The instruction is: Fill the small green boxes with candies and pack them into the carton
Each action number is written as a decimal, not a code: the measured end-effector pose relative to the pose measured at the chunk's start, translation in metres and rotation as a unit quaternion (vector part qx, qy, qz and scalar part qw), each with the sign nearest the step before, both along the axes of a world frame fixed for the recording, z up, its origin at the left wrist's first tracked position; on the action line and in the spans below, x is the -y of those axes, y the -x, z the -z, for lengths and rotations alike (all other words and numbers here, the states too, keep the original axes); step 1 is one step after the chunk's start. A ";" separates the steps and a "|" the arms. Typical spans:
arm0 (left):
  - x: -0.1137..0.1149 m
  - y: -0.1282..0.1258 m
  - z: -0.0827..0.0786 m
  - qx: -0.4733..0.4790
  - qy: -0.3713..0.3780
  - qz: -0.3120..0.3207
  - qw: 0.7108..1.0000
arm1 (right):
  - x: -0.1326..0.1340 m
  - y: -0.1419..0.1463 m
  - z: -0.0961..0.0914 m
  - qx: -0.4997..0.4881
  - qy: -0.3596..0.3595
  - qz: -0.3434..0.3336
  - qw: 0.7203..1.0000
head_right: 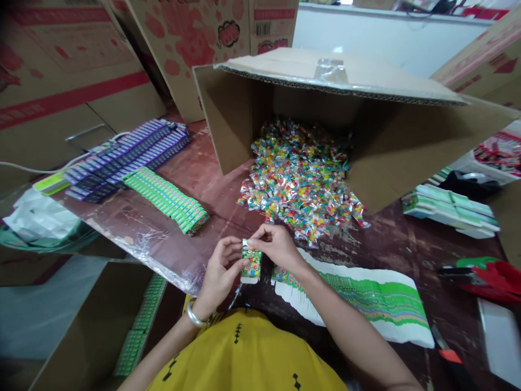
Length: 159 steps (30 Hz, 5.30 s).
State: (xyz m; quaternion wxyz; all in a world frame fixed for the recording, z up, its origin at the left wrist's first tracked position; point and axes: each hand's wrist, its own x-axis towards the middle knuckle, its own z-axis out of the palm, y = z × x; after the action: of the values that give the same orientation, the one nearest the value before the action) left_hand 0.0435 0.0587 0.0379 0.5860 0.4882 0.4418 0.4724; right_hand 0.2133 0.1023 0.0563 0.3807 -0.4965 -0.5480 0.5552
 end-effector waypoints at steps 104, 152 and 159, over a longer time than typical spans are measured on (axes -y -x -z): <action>-0.020 0.013 0.006 0.028 0.038 -0.008 0.999 | 0.009 0.000 -0.004 0.274 -0.197 -0.156 0.928; -0.016 -0.009 0.002 0.108 0.142 0.241 0.954 | 0.023 -0.049 -0.009 -0.003 -0.024 0.013 1.000; -0.017 -0.005 -0.001 0.250 0.189 0.234 0.920 | 0.033 -0.034 -0.017 0.142 -0.200 0.038 0.969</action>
State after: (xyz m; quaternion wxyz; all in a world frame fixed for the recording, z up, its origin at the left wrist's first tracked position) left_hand 0.0489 0.0754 0.0385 0.8525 0.3241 0.2350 0.3360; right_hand 0.2474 0.0693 0.0735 0.4110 -0.5046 -0.6774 0.3430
